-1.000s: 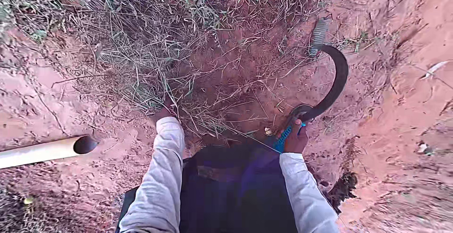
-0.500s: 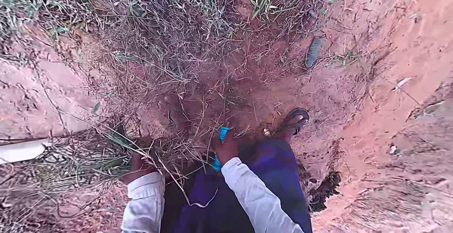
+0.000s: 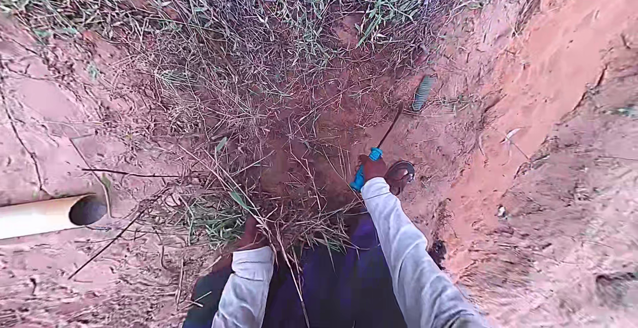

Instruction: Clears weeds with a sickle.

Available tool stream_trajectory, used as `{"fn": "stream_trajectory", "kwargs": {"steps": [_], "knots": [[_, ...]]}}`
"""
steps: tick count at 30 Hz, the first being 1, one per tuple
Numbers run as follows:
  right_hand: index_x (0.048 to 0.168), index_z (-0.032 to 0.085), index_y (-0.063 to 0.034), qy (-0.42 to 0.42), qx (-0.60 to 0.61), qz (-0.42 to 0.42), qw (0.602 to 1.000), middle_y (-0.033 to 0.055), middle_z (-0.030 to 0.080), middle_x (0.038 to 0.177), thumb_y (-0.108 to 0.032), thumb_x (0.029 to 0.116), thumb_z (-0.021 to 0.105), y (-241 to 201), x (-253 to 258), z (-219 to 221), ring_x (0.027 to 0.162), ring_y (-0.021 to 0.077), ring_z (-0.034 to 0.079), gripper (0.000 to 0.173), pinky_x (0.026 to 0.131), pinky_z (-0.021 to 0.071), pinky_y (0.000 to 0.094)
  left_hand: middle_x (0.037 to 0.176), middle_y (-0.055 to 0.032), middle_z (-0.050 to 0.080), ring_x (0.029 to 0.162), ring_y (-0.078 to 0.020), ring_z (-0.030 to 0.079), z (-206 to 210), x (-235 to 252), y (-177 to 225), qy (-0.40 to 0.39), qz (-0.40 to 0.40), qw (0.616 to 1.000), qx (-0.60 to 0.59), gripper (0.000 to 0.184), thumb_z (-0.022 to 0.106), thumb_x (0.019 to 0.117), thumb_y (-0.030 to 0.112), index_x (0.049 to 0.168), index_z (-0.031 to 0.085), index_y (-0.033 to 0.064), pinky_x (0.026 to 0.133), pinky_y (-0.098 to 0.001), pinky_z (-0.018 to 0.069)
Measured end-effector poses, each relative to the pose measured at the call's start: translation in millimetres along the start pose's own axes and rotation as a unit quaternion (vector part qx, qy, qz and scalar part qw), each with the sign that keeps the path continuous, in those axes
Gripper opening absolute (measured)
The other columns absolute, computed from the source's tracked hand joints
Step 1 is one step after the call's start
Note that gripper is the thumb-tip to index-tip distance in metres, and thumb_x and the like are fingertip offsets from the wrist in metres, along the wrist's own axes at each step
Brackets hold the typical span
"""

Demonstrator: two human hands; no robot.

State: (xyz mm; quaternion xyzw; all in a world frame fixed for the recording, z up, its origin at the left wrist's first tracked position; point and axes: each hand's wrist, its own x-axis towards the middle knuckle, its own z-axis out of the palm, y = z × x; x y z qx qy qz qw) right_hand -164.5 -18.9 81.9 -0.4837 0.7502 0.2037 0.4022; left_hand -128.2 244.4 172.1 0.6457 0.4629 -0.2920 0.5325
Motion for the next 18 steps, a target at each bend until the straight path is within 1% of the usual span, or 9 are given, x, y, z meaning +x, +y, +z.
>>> {"fn": "stream_trajectory", "kwargs": {"steps": [2, 3, 5, 7, 11, 13, 15, 17, 18], "knots": [[0.141, 0.045, 0.0063, -0.086, -0.032, -0.019, 0.996, 0.0175, 0.062, 0.092, -0.010, 0.1022, 0.061, -1.6, -33.9, 32.2, 0.065, 0.0206, 0.063, 0.045, 0.063, 0.0567, 0.0367, 0.110, -0.0085, 0.060, 0.093, -0.0003, 0.056, 7.9, 4.3, -8.5, 0.011, -0.008, 1.000, 0.026, 0.029, 0.031, 0.1116, 0.006, 0.131, 0.046, -0.0093, 0.085, -0.0157, 0.0490], [0.142, 0.044, 0.0071, -0.130, -0.089, -0.041, 0.987, 0.0201, 0.065, 0.100, -0.009, 0.1015, 0.062, -1.2, -52.4, 38.4, 0.077, 0.0233, 0.067, 0.047, 0.073, 0.0575, 0.0386, 0.123, -0.0166, 0.060, 0.105, -0.0069, 0.056, 12.4, 6.5, -12.2, 0.026, -0.011, 0.996, 0.091, 0.033, 0.034, 0.1115, 0.005, 0.136, 0.045, -0.0124, 0.095, -0.0199, 0.0471], [0.147, 0.045, 0.0063, -0.232, -0.225, -0.095, 0.941, 0.0282, 0.064, 0.126, -0.012, 0.1000, 0.064, -3.9, -86.8, 33.1, 0.115, 0.0358, 0.064, 0.054, 0.102, 0.0482, 0.0497, 0.140, -0.0278, 0.058, 0.127, -0.0225, 0.058, 19.5, 12.2, -15.3, 0.058, -0.002, 0.971, 0.232, 0.038, 0.045, 0.1100, 0.008, 0.141, 0.048, -0.0142, 0.111, -0.0330, 0.0434], [0.152, 0.042, 0.0017, -0.277, -0.328, -0.151, 0.890, 0.0268, 0.066, 0.128, -0.021, 0.1014, 0.063, 1.7, -104.3, 21.3, 0.120, 0.0401, 0.064, 0.060, 0.105, 0.0473, 0.0550, 0.144, -0.0289, 0.055, 0.135, -0.0280, 0.056, 26.7, 18.7, -14.6, 0.086, 0.003, 0.950, 0.300, 0.042, 0.053, 0.1078, 0.011, 0.143, 0.049, -0.0117, 0.116, -0.0382, 0.0416], [0.145, 0.047, 0.0104, -0.113, -0.296, -0.205, 0.926, 0.0297, 0.070, 0.111, -0.018, 0.0979, 0.064, 18.8, -78.0, -26.4, 0.104, 0.0430, 0.070, 0.057, 0.095, 0.0521, 0.0575, 0.149, -0.0287, 0.052, 0.143, -0.0314, 0.049, 38.8, 23.4, -18.4, 0.066, -0.016, 0.928, 0.366, 0.047, 0.055, 0.1075, 0.014, 0.147, 0.047, -0.0091, 0.121, -0.0417, 0.0358], [0.144, 0.046, 0.0103, -0.023, -0.211, -0.161, 0.964, 0.0282, 0.069, 0.107, -0.016, 0.0988, 0.064, 11.4, -34.2, -40.6, 0.094, 0.0377, 0.070, 0.055, 0.088, 0.0537, 0.0526, 0.149, -0.0296, 0.051, 0.144, -0.0336, 0.048, 47.0, 25.7, -21.5, 0.053, -0.013, 0.913, 0.405, 0.047, 0.056, 0.1070, 0.015, 0.147, 0.047, -0.0083, 0.121, -0.0438, 0.0347], [0.143, 0.045, 0.0057, 0.017, -0.105, -0.088, 0.990, 0.0206, 0.065, 0.099, -0.014, 0.1011, 0.062, -1.0, 9.8, -43.4, 0.076, 0.0268, 0.066, 0.049, 0.072, 0.0561, 0.0435, 0.149, -0.0311, 0.051, 0.144, -0.0389, 0.047, 50.9, 28.8, -27.2, 0.001, -0.013, 0.857, 0.515, 0.047, 0.057, 0.1062, 0.017, 0.148, 0.050, -0.0037, 0.121, -0.0500, 0.0338], [0.136, 0.047, 0.0037, -0.001, -0.022, -0.044, 0.999, 0.0112, 0.059, 0.082, -0.012, 0.1023, 0.061, -12.3, 27.6, -27.6, 0.056, 0.0172, 0.060, 0.039, 0.054, 0.0560, 0.0334, 0.151, -0.0294, 0.050, 0.145, -0.0359, 0.047, 53.0, 31.4, -36.4, 0.003, -0.014, 0.878, 0.478, 0.046, 0.054, 0.1076, 0.017, 0.148, 0.049, -0.0047, 0.121, -0.0466, 0.0349], [0.134, 0.047, 0.0045, -0.029, -0.030, -0.046, 0.998, 0.0109, 0.058, 0.081, -0.010, 0.1020, 0.061, -15.9, 23.9, -16.2, 0.056, 0.0170, 0.060, 0.038, 0.054, 0.0561, 0.0328, 0.150, -0.0288, 0.050, 0.143, -0.0337, 0.048, 56.1, 31.4, -37.9, 0.028, -0.018, 0.908, 0.418, 0.047, 0.055, 0.1080, 0.018, 0.147, 0.048, -0.0071, 0.120, -0.0443, 0.0364]]}}
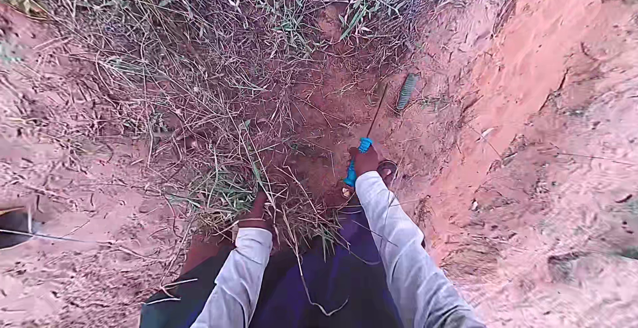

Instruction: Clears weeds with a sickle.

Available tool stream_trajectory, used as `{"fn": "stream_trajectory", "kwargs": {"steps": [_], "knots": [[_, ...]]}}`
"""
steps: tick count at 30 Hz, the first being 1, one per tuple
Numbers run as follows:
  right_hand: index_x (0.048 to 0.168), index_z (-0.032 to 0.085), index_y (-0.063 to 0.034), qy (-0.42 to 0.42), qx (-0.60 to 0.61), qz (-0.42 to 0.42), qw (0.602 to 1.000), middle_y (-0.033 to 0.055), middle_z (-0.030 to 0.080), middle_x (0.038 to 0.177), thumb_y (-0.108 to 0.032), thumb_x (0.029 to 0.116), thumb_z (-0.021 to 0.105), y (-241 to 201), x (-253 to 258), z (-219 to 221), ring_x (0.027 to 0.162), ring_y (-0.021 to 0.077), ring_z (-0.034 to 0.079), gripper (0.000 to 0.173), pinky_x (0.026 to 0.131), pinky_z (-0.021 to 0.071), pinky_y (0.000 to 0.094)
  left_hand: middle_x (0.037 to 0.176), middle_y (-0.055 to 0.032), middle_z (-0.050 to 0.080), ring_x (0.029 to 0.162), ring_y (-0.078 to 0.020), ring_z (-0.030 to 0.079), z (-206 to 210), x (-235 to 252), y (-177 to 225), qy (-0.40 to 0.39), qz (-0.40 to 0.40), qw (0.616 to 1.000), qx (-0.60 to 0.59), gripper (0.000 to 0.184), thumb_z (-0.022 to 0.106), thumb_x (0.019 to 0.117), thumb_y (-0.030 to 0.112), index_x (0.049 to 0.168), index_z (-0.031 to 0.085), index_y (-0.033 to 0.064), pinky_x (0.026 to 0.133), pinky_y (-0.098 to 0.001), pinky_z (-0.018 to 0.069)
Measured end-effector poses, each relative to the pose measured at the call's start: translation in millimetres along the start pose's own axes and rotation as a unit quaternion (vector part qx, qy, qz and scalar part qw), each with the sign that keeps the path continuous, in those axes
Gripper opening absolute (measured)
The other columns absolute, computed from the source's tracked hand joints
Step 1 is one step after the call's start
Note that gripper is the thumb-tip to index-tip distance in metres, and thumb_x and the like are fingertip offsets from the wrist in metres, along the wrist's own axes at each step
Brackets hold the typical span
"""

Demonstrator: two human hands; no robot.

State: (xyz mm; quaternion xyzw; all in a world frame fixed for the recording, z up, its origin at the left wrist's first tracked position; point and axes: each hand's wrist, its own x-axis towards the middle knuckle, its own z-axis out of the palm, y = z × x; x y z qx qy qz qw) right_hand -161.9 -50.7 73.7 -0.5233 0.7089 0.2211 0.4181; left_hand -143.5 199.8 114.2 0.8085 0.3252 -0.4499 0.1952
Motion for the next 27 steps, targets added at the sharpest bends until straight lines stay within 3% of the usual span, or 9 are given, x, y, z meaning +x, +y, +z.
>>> {"fn": "stream_trajectory", "kwargs": {"steps": [4, 5, 7, 9, 12, 15, 19, 22, 27], "knots": [[0.149, 0.044, 0.0049, -0.213, -0.284, -0.125, 0.926, 0.0272, 0.065, 0.126, -0.017, 0.0990, 0.063, -10.2, -58.2, 15.8, 0.116, 0.0351, 0.065, 0.058, 0.103, 0.0487, 0.0491, 0.152, -0.0292, 0.049, 0.145, -0.0337, 0.047, 2.6, -2.3, 5.4, 0.045, 0.007, 0.998, -0.040, 0.051, 0.057, 0.1066, 0.017, 0.148, 0.045, -0.0099, 0.121, -0.0448, 0.0352], [0.153, 0.041, 0.0037, -0.254, -0.351, -0.159, 0.887, 0.0283, 0.065, 0.128, -0.023, 0.1010, 0.061, -11.9, -73.5, 12.4, 0.121, 0.0401, 0.063, 0.061, 0.105, 0.0466, 0.0542, 0.151, -0.0294, 0.050, 0.144, -0.0338, 0.047, 3.4, -0.7, 5.6, 0.058, 0.013, 0.998, -0.036, 0.051, 0.059, 0.1058, 0.016, 0.147, 0.046, -0.0102, 0.121, -0.0451, 0.0357], [0.153, 0.042, 0.0016, -0.246, -0.392, -0.215, 0.860, 0.0258, 0.070, 0.120, -0.028, 0.1019, 0.058, -2.3, -88.4, 2.6, 0.114, 0.0423, 0.068, 0.061, 0.099, 0.0504, 0.0572, 0.152, -0.0280, 0.050, 0.144, -0.0317, 0.047, 5.5, 6.0, 5.4, 0.074, 0.009, 0.996, -0.058, 0.052, 0.060, 0.1056, 0.016, 0.148, 0.045, -0.0094, 0.121, -0.0433, 0.0356], [0.146, 0.048, 0.0070, -0.163, -0.324, -0.216, 0.906, 0.0272, 0.071, 0.113, -0.021, 0.0993, 0.061, 10.7, -82.4, -11.5, 0.106, 0.0431, 0.070, 0.056, 0.095, 0.0527, 0.0573, 0.154, -0.0278, 0.047, 0.147, -0.0325, 0.045, 5.9, 9.3, 5.8, 0.066, -0.006, 0.996, -0.056, 0.054, 0.059, 0.1064, 0.018, 0.151, 0.042, -0.0079, 0.123, -0.0441, 0.0339], [0.144, 0.046, 0.0060, -0.036, -0.180, -0.096, 0.978, 0.0242, 0.069, 0.106, -0.016, 0.1004, 0.062, 10.9, -45.1, -23.5, 0.091, 0.0336, 0.071, 0.052, 0.086, 0.0553, 0.0493, 0.153, -0.0266, 0.048, 0.145, -0.0309, 0.046, 8.0, 7.1, 12.4, 0.067, -0.005, 0.994, -0.090, 0.056, 0.062, 0.1049, 0.017, 0.150, 0.042, -0.0082, 0.122, -0.0431, 0.0354], [0.144, 0.045, 0.0019, -0.019, -0.100, -0.013, 0.995, 0.0180, 0.065, 0.098, -0.018, 0.1022, 0.061, 5.2, -11.3, -15.8, 0.072, 0.0242, 0.067, 0.049, 0.070, 0.0572, 0.0420, 0.151, -0.0263, 0.051, 0.143, -0.0302, 0.049, 11.5, 11.8, 10.1, 0.074, 0.004, 0.992, -0.105, 0.055, 0.064, 0.1034, 0.017, 0.149, 0.044, -0.0083, 0.120, -0.0427, 0.0374], [0.149, 0.042, 0.0048, -0.222, -0.290, -0.104, 0.925, 0.0279, 0.065, 0.125, -0.016, 0.0997, 0.063, -9.7, -44.8, -0.9, 0.114, 0.0375, 0.066, 0.058, 0.101, 0.0491, 0.0518, 0.155, -0.0277, 0.046, 0.146, -0.0324, 0.044, 6.7, 11.9, 11.6, 0.069, -0.003, 0.994, -0.087, 0.057, 0.062, 0.1045, 0.016, 0.151, 0.040, -0.0095, 0.122, -0.0437, 0.0340], [0.150, 0.044, 0.0019, -0.297, -0.396, -0.188, 0.848, 0.0265, 0.067, 0.123, -0.026, 0.1032, 0.058, -5.4, -76.0, -1.8, 0.118, 0.0420, 0.065, 0.057, 0.101, 0.0486, 0.0568, 0.155, -0.0276, 0.045, 0.147, -0.0322, 0.043, 6.6, 11.7, 16.9, 0.083, -0.039, 0.987, -0.130, 0.060, 0.065, 0.1028, 0.016, 0.151, 0.040, -0.0098, 0.123, -0.0446, 0.0323], [0.138, 0.048, 0.0105, -0.105, -0.128, -0.061, 0.984, 0.0197, 0.067, 0.091, -0.013, 0.1006, 0.063, 46.3, -87.6, -0.9, 0.070, 0.0256, 0.068, 0.047, 0.071, 0.0577, 0.0428, 0.151, -0.0290, 0.049, 0.143, -0.0334, 0.047, 5.4, 11.1, 18.2, 0.089, -0.063, 0.980, -0.166, 0.064, 0.071, 0.0996, 0.018, 0.149, 0.042, -0.0104, 0.120, -0.0454, 0.0368]]}}
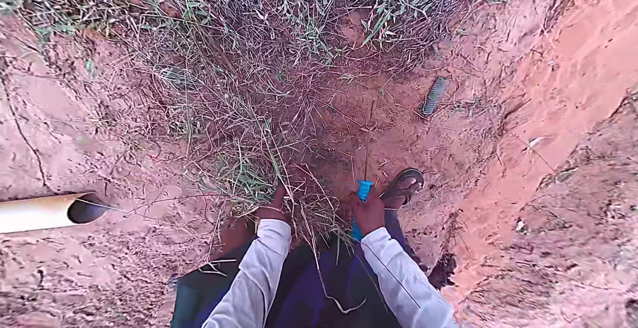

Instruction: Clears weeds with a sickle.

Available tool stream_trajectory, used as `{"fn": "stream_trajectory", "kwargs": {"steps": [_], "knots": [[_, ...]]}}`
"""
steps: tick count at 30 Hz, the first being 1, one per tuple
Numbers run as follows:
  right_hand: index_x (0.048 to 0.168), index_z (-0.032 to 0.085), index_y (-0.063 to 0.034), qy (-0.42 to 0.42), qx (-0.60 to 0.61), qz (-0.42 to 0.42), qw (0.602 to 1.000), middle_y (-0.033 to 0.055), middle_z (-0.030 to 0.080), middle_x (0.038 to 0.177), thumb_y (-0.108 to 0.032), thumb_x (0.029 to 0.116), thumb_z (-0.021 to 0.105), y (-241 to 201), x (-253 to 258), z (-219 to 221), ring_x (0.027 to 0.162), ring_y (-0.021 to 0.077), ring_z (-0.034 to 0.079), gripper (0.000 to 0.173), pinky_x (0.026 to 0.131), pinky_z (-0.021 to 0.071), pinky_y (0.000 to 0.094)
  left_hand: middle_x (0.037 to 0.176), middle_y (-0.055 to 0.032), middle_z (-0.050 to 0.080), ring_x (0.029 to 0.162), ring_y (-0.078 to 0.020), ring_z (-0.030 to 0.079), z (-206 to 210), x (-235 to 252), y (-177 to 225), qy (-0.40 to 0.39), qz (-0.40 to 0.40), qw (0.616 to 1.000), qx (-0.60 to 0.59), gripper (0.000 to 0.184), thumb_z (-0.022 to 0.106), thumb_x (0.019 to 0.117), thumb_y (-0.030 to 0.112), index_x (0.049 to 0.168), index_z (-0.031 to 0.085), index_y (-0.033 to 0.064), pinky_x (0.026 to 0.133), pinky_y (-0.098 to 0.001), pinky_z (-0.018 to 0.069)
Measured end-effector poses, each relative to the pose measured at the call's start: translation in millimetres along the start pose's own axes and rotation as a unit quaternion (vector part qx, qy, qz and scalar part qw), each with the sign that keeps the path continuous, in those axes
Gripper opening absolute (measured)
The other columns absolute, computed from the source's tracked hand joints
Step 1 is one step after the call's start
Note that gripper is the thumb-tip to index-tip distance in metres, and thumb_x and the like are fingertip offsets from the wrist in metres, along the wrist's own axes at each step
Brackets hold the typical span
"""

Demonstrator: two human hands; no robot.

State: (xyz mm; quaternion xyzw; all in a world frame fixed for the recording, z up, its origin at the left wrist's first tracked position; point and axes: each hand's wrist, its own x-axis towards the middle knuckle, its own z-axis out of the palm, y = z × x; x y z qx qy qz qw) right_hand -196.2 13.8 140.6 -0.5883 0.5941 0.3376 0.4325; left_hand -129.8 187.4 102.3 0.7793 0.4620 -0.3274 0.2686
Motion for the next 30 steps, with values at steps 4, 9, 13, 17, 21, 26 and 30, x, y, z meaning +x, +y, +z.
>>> {"fn": "stream_trajectory", "kwargs": {"steps": [4, 9, 13, 17, 21, 26, 30], "knots": [[0.137, 0.047, 0.0087, -0.053, 0.043, 0.083, 0.994, 0.0183, 0.064, 0.095, -0.012, 0.1017, 0.062, -10.5, -5.3, 22.9, 0.074, 0.0238, 0.066, 0.044, 0.072, 0.0563, 0.0401, 0.144, -0.0308, 0.055, 0.138, -0.0366, 0.052, -6.3, -1.2, 14.8, 0.000, -0.028, 0.999, 0.033, 0.061, 0.074, 0.0976, 0.021, 0.142, 0.049, -0.0125, 0.117, -0.0486, 0.0389], [0.140, 0.048, 0.0071, -0.173, -0.080, -0.072, 0.979, 0.0203, 0.068, 0.098, -0.020, 0.1003, 0.062, -43.0, -26.0, 30.9, 0.081, 0.0279, 0.069, 0.050, 0.078, 0.0571, 0.0449, 0.146, -0.0316, 0.051, 0.138, -0.0358, 0.051, -8.7, 8.7, 11.4, 0.066, -0.032, 0.994, -0.076, 0.071, 0.079, 0.0911, 0.011, 0.146, 0.042, -0.0135, 0.116, -0.0476, 0.0400], [0.129, 0.050, 0.0118, -0.055, 0.072, -0.052, 0.995, 0.0096, 0.061, 0.074, -0.010, 0.0961, 0.061, 2.3, -48.0, 25.8, 0.054, 0.0145, 0.061, 0.041, 0.056, 0.0556, 0.0318, 0.143, -0.0306, 0.055, 0.136, -0.0348, 0.053, -19.4, 13.3, 13.3, 0.059, -0.010, 0.997, -0.038, 0.069, 0.081, 0.0903, 0.014, 0.143, 0.046, -0.0132, 0.117, -0.0462, 0.0395], [0.110, 0.051, 0.0019, -0.001, 0.331, 0.188, 0.925, 0.0028, 0.053, 0.062, -0.015, 0.1109, 0.046, 8.5, -56.1, 21.9, 0.043, 0.0108, 0.055, 0.018, 0.043, 0.0527, 0.0258, 0.146, -0.0297, 0.054, 0.142, -0.0343, 0.049, -36.4, 20.0, 23.9, 0.062, 0.022, 0.997, 0.048, 0.064, 0.076, 0.0951, 0.020, 0.143, 0.049, -0.0120, 0.121, -0.0451, 0.0348], [0.093, 0.047, -0.0083, -0.109, 0.489, 0.228, 0.835, -0.0026, 0.047, 0.056, -0.013, 0.1108, 0.038, -51.4, -30.7, 39.0, 0.040, 0.0034, 0.049, 0.020, 0.039, 0.0452, 0.0163, 0.146, -0.0287, 0.055, 0.142, -0.0323, 0.050, -48.6, 30.4, 24.5, 0.102, 0.050, 0.994, 0.011, 0.065, 0.077, 0.0942, 0.020, 0.144, 0.048, -0.0122, 0.121, -0.0426, 0.0343], [0.088, 0.051, -0.0079, -0.375, 0.505, 0.085, 0.773, -0.0010, 0.051, 0.055, -0.019, 0.1113, 0.034, -155.5, -25.8, 51.0, 0.039, 0.0062, 0.053, 0.031, 0.038, 0.0475, 0.0180, 0.142, -0.0290, 0.057, 0.139, -0.0328, 0.053, -58.6, 41.0, 24.7, 0.130, 0.051, 0.990, -0.028, 0.062, 0.078, 0.0934, 0.018, 0.141, 0.051, -0.0122, 0.119, -0.0442, 0.0373], [0.088, 0.050, -0.0098, -0.293, 0.472, 0.116, 0.823, -0.0037, 0.051, 0.055, -0.020, 0.1124, 0.028, -112.7, -53.3, 12.7, 0.040, 0.0039, 0.052, 0.034, 0.037, 0.0464, 0.0173, 0.143, -0.0291, 0.058, 0.141, -0.0356, 0.051, -66.5, 39.9, 33.9, 0.100, 0.033, 0.994, 0.025, 0.059, 0.074, 0.0972, 0.025, 0.140, 0.054, -0.0104, 0.120, -0.0474, 0.0353]]}}
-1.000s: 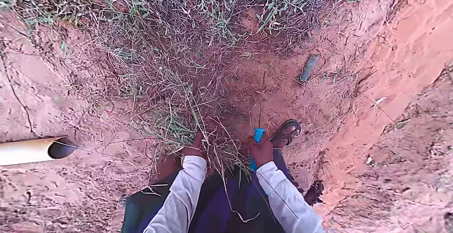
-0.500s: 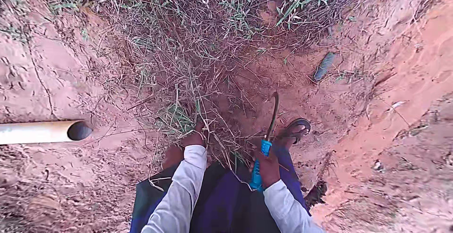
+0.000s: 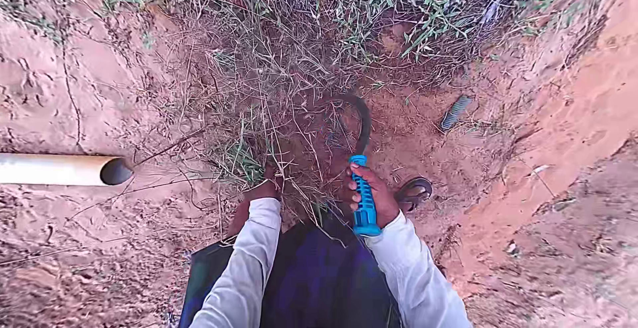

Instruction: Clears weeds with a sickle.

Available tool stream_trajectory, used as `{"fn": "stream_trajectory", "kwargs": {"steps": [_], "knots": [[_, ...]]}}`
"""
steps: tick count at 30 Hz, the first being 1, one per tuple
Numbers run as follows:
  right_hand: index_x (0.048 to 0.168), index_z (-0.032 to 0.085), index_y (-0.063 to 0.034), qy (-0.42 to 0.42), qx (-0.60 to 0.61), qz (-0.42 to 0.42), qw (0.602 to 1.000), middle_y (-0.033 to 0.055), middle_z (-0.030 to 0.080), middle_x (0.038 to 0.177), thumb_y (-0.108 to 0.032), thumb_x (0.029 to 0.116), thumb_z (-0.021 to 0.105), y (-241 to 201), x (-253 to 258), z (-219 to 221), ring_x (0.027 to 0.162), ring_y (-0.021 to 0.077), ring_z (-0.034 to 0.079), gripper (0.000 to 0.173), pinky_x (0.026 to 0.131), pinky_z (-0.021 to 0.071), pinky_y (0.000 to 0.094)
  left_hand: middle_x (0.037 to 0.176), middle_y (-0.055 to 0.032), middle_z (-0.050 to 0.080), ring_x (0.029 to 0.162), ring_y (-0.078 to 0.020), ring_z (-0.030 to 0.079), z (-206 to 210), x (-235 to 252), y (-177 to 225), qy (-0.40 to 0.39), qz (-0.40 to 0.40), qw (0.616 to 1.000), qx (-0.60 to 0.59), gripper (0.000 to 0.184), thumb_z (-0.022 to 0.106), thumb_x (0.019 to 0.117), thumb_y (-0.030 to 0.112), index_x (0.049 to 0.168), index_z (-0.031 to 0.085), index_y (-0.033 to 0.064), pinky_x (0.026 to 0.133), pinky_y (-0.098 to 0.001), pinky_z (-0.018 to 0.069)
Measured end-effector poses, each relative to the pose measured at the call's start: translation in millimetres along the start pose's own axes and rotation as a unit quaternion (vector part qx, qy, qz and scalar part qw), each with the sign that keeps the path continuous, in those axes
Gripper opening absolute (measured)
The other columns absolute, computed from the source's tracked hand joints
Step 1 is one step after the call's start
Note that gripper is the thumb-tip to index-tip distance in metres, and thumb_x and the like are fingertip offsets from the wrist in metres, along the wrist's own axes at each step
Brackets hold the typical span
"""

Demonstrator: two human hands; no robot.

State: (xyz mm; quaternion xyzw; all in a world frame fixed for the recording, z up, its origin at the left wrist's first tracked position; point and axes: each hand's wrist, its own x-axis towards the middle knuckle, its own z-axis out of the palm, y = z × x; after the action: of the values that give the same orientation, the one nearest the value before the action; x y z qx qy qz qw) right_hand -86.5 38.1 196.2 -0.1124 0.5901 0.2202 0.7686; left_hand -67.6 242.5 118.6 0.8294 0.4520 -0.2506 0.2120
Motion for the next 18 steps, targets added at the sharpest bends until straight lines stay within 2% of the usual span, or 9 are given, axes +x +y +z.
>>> {"fn": "stream_trajectory", "kwargs": {"steps": [3, 5, 6, 8, 10, 13, 15, 16, 18], "knots": [[0.080, 0.051, -0.0123, 0.097, 0.091, 0.019, 0.991, -0.0055, 0.052, 0.054, -0.016, 0.1084, 0.025, 26.7, -4.5, -85.8, 0.040, 0.0007, 0.053, 0.038, 0.038, 0.0446, 0.0128, 0.142, -0.0289, 0.058, 0.139, -0.0338, 0.053, 0.3, 3.1, -1.0, -0.007, 0.007, 1.000, -0.009, 0.058, 0.074, 0.0970, 0.024, 0.139, 0.055, -0.0111, 0.119, -0.0455, 0.0365], [0.076, 0.049, -0.0130, 0.166, 0.149, 0.014, 0.975, -0.0058, 0.052, 0.052, -0.014, 0.1083, 0.027, 42.9, 14.8, -124.5, 0.039, -0.0003, 0.052, 0.039, 0.038, 0.0426, 0.0112, 0.138, -0.0277, 0.061, 0.133, -0.0302, 0.058, 5.4, 5.0, -2.0, 0.014, -0.006, 0.997, -0.076, 0.060, 0.080, 0.0913, 0.017, 0.138, 0.054, -0.0115, 0.117, -0.0417, 0.0411], [0.076, 0.050, -0.0125, 0.179, 0.195, 0.011, 0.964, -0.0049, 0.053, 0.052, -0.015, 0.1081, 0.028, 47.3, 28.0, -135.0, 0.040, 0.0007, 0.053, 0.039, 0.038, 0.0427, 0.0117, 0.138, -0.0277, 0.060, 0.134, -0.0300, 0.057, 5.2, 3.4, -1.2, 0.012, -0.017, 0.996, -0.081, 0.063, 0.081, 0.0903, 0.017, 0.139, 0.054, -0.0114, 0.117, -0.0416, 0.0404], [0.076, 0.051, -0.0108, 0.138, 0.289, 0.011, 0.947, -0.0019, 0.056, 0.055, -0.017, 0.1071, 0.029, 34.3, 54.0, -124.3, 0.043, 0.0041, 0.057, 0.038, 0.040, 0.0463, 0.0131, 0.144, -0.0281, 0.056, 0.140, -0.0310, 0.051, 3.3, 0.2, 3.7, -0.004, -0.022, 0.998, -0.060, 0.066, 0.080, 0.0921, 0.019, 0.142, 0.050, -0.0112, 0.120, -0.0425, 0.0362], [0.075, 0.053, -0.0089, 0.076, 0.256, 0.002, 0.964, -0.0004, 0.057, 0.055, -0.015, 0.1071, 0.032, 1.4, 69.5, -78.0, 0.043, 0.0059, 0.058, 0.039, 0.041, 0.0484, 0.0142, 0.144, -0.0279, 0.057, 0.140, -0.0297, 0.052, 3.7, -1.8, 2.4, 0.001, -0.004, 0.998, -0.062, 0.066, 0.080, 0.0910, 0.016, 0.143, 0.050, -0.0115, 0.120, -0.0406, 0.0364], [0.081, 0.056, -0.0087, -0.040, 0.160, -0.010, 0.986, -0.0013, 0.056, 0.057, -0.019, 0.1062, 0.038, -46.4, 66.7, -24.3, 0.044, 0.0053, 0.057, 0.033, 0.043, 0.0495, 0.0148, 0.144, -0.0276, 0.056, 0.140, -0.0292, 0.052, 7.4, -6.2, -1.7, -0.006, -0.008, 0.999, -0.052, 0.066, 0.080, 0.0912, 0.017, 0.142, 0.050, -0.0113, 0.120, -0.0408, 0.0366], [0.091, 0.055, -0.0085, -0.108, 0.076, -0.018, 0.991, -0.0012, 0.055, 0.062, -0.024, 0.1089, 0.033, -68.1, 53.9, -19.3, 0.044, 0.0045, 0.056, 0.032, 0.041, 0.0491, 0.0152, 0.146, -0.0278, 0.055, 0.142, -0.0298, 0.050, 8.8, -8.5, 1.3, -0.015, -0.002, 0.999, -0.047, 0.066, 0.079, 0.0921, 0.017, 0.143, 0.049, -0.0114, 0.121, -0.0408, 0.0350], [0.093, 0.055, -0.0081, -0.109, 0.048, -0.024, 0.993, -0.0006, 0.056, 0.063, -0.025, 0.1101, 0.029, -72.5, 40.7, -22.4, 0.044, 0.0047, 0.057, 0.035, 0.041, 0.0501, 0.0158, 0.145, -0.0282, 0.056, 0.141, -0.0309, 0.051, 9.1, -8.8, 1.7, -0.019, 0.010, 0.999, -0.038, 0.063, 0.078, 0.0928, 0.018, 0.142, 0.051, -0.0116, 0.121, -0.0419, 0.0353], [0.089, 0.055, -0.0083, -0.085, 0.066, -0.011, 0.994, -0.0002, 0.059, 0.061, -0.024, 0.1095, 0.023, -69.8, 6.3, -43.1, 0.045, 0.0063, 0.060, 0.041, 0.042, 0.0517, 0.0173, 0.144, -0.0278, 0.057, 0.142, -0.0317, 0.051, 9.6, -9.4, 3.4, -0.033, 0.024, 0.999, -0.018, 0.060, 0.076, 0.0947, 0.020, 0.141, 0.053, -0.0111, 0.121, -0.0429, 0.0346]]}}
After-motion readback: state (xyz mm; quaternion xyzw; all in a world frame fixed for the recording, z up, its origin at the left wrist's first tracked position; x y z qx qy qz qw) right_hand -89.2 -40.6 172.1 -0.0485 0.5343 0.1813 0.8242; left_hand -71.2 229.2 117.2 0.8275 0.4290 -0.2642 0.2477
